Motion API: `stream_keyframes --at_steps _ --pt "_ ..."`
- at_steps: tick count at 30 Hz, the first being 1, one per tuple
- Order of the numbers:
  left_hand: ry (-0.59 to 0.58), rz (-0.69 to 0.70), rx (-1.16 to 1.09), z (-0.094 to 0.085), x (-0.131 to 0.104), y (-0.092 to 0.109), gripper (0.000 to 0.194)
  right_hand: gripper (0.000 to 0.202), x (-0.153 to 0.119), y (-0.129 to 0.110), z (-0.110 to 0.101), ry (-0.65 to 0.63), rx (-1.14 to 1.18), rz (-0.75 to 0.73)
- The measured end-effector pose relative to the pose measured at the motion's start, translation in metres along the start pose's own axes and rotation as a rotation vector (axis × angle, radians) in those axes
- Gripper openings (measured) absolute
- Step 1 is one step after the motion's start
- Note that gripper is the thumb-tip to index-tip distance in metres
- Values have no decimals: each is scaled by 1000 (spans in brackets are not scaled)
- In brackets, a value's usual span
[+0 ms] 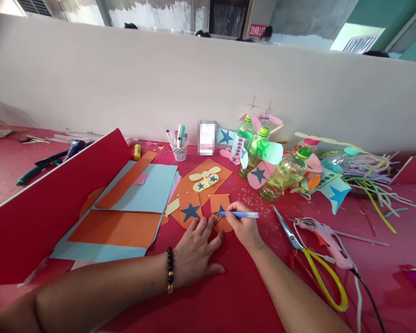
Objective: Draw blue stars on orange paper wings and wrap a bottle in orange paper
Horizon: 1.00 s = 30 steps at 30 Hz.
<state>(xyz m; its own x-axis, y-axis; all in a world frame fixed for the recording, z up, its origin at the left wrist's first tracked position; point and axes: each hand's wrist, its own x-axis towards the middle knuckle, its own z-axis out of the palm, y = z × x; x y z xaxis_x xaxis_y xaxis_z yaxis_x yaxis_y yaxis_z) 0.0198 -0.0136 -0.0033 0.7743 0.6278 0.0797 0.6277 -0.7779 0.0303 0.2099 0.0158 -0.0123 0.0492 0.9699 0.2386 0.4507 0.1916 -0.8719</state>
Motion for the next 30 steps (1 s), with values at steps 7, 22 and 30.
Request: stream_keyframes --at_steps 7,22,30 --pt "8 2 10 3 1 0 85 12 0 0 1 -33 -51 -21" --pt "15 10 28 1 0 0 85 13 -1 -1 0 -2 -22 9" --pt "25 5 27 5 0 0 85 12 0 2 -1 -12 -34 2"
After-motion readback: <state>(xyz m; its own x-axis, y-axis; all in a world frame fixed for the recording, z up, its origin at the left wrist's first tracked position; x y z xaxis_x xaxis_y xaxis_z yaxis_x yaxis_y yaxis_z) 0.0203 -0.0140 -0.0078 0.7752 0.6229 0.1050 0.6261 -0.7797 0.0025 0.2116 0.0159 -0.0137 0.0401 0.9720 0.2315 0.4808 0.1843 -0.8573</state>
